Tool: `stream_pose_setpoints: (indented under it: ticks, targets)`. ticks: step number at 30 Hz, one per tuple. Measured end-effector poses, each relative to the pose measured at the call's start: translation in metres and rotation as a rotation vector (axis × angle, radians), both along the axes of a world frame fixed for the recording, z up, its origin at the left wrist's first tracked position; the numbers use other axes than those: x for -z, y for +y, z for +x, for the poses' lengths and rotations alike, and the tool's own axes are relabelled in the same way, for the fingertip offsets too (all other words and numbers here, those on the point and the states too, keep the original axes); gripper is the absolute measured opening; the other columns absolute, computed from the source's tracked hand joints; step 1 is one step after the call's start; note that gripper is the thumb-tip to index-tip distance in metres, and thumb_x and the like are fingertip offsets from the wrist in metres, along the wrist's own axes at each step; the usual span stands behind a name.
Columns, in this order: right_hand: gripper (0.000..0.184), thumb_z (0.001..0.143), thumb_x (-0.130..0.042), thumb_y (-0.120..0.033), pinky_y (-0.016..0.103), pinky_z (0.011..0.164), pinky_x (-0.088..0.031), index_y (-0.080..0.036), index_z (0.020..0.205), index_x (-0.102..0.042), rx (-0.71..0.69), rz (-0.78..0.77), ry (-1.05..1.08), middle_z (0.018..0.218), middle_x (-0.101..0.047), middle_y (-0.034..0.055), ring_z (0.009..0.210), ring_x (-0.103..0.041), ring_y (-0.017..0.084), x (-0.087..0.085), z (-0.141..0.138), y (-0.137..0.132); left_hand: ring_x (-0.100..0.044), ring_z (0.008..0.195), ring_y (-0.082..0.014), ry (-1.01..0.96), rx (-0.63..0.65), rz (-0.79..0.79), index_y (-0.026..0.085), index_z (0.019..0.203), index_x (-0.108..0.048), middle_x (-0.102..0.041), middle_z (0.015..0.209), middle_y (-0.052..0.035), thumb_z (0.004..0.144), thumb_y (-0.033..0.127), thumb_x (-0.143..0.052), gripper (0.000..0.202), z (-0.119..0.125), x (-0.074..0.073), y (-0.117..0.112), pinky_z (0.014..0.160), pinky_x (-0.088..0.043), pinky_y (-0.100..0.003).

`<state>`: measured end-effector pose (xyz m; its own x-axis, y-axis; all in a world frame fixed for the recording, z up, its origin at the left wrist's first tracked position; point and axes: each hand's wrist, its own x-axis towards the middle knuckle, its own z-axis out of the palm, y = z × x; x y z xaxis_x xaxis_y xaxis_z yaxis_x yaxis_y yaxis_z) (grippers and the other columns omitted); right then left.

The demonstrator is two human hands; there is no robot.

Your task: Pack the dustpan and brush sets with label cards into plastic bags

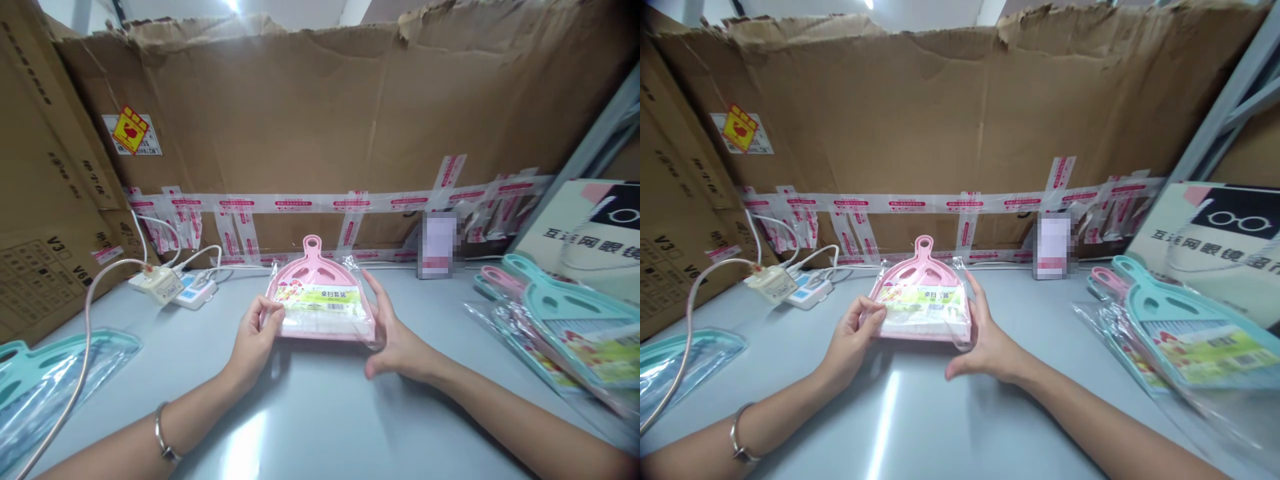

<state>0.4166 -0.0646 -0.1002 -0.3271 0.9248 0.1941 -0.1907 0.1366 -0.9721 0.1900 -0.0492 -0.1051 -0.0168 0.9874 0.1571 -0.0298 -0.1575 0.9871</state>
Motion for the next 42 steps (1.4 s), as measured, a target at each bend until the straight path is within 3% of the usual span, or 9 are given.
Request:
stream_pose_setpoints:
  ticks: [3, 5, 8, 11, 14, 17, 19, 25, 42]
  targets:
    - [0.115, 0.037, -0.087, -0.015, 0.043, 0.108, -0.022, -0.031, 0.138, -0.034, 0.095, 0.148, -0.192, 0.139, -0.041, 0.0071, 0.128, -0.037, 0.025, -0.001, 0.001, -0.001, -0.038, 0.057, -0.0071, -0.025, 0.004, 0.019, 0.018, 0.075, -0.045, -0.043, 0.067, 0.0053, 0.075, 0.036, -0.063, 0.026, -0.002, 0.002, 0.002, 0.054, -0.033, -0.018]
    - [0.066, 0.052, -0.082, -0.026, 0.041, 0.103, -0.032, -0.027, 0.114, -0.061, 0.197, 0.167, -0.253, 0.121, -0.055, 0.0061, 0.115, -0.048, 0.025, 0.001, 0.000, 0.001, -0.041, 0.058, -0.0070, -0.028, 0.014, 0.032, 0.018, 0.076, -0.044, -0.044, 0.067, 0.0050, 0.076, 0.035, -0.063, 0.025, -0.003, 0.001, 0.001, 0.055, -0.035, -0.018]
    - [0.019, 0.072, -0.066, -0.040, 0.036, 0.087, -0.045, -0.022, 0.077, -0.071, 0.312, 0.161, -0.259, 0.087, -0.063, 0.0040, 0.087, -0.058, 0.020, 0.004, -0.002, 0.008, -0.051, 0.069, -0.0092, -0.039, 0.057, 0.070, 0.019, 0.084, -0.045, -0.053, 0.080, 0.0021, 0.076, 0.033, -0.063, 0.024, -0.001, -0.004, -0.001, 0.061, -0.041, -0.018]
    - [0.019, 0.073, -0.066, -0.038, 0.033, 0.082, -0.048, -0.023, 0.082, -0.072, 0.395, 0.154, -0.219, 0.085, -0.064, 0.0026, 0.082, -0.059, 0.018, 0.008, -0.001, 0.014, -0.060, 0.084, -0.0143, -0.108, 0.162, 0.090, 0.027, 0.118, -0.033, -0.060, 0.098, -0.0025, 0.077, 0.029, -0.064, 0.051, 0.001, -0.009, 0.000, 0.073, -0.047, -0.025]
    - [0.053, 0.074, -0.067, -0.033, 0.033, 0.086, -0.048, -0.030, 0.125, -0.052, 0.344, 0.139, -0.083, 0.111, -0.061, 0.0029, 0.091, -0.059, 0.016, 0.013, 0.001, 0.017, -0.064, 0.084, -0.0175, -0.166, 0.264, 0.035, 0.031, 0.137, -0.001, -0.066, 0.096, -0.0035, 0.075, 0.025, -0.067, 0.092, -0.001, -0.008, 0.007, 0.080, -0.049, -0.034]
    - [0.090, 0.076, -0.066, -0.032, 0.034, 0.084, -0.049, -0.034, 0.144, -0.007, 0.270, 0.161, -0.015, 0.119, -0.058, 0.0064, 0.088, -0.062, 0.014, 0.020, 0.005, 0.023, -0.065, 0.090, -0.0213, -0.158, 0.345, -0.040, 0.022, 0.136, -0.023, -0.068, 0.094, -0.0059, 0.068, 0.025, -0.072, 0.084, -0.005, -0.003, 0.018, 0.085, -0.048, -0.035]
    - [0.096, 0.076, -0.065, -0.033, 0.036, 0.084, -0.050, -0.031, 0.144, 0.001, 0.266, 0.169, -0.047, 0.116, -0.059, 0.0079, 0.087, -0.063, 0.015, 0.025, 0.007, 0.027, -0.062, 0.097, -0.0233, -0.132, 0.370, -0.064, 0.016, 0.118, -0.047, -0.068, 0.099, -0.0081, 0.064, 0.025, -0.074, 0.061, -0.008, 0.001, 0.023, 0.087, -0.046, -0.032]
    - [0.042, 0.075, -0.063, -0.039, 0.035, 0.090, -0.047, -0.018, 0.110, -0.056, 0.206, 0.158, -0.262, 0.108, -0.065, 0.0079, 0.101, -0.060, 0.022, 0.033, 0.013, 0.038, -0.060, 0.101, -0.0239, -0.139, 0.380, -0.084, 0.017, 0.106, -0.058, -0.067, 0.106, -0.0067, 0.059, 0.017, -0.072, 0.049, -0.009, 0.008, 0.028, 0.088, -0.045, -0.032]
    - [0.033, 0.080, -0.054, -0.043, 0.033, 0.075, -0.046, -0.016, 0.099, -0.055, 0.212, 0.272, -0.661, 0.087, -0.063, 0.0040, 0.083, -0.057, 0.020, 0.026, 0.023, 0.042, -0.060, 0.102, -0.0225, -0.154, 0.411, -0.097, 0.018, 0.109, -0.053, -0.066, 0.108, -0.0056, 0.060, 0.015, -0.071, 0.053, -0.011, 0.010, 0.032, 0.091, -0.044, -0.032]
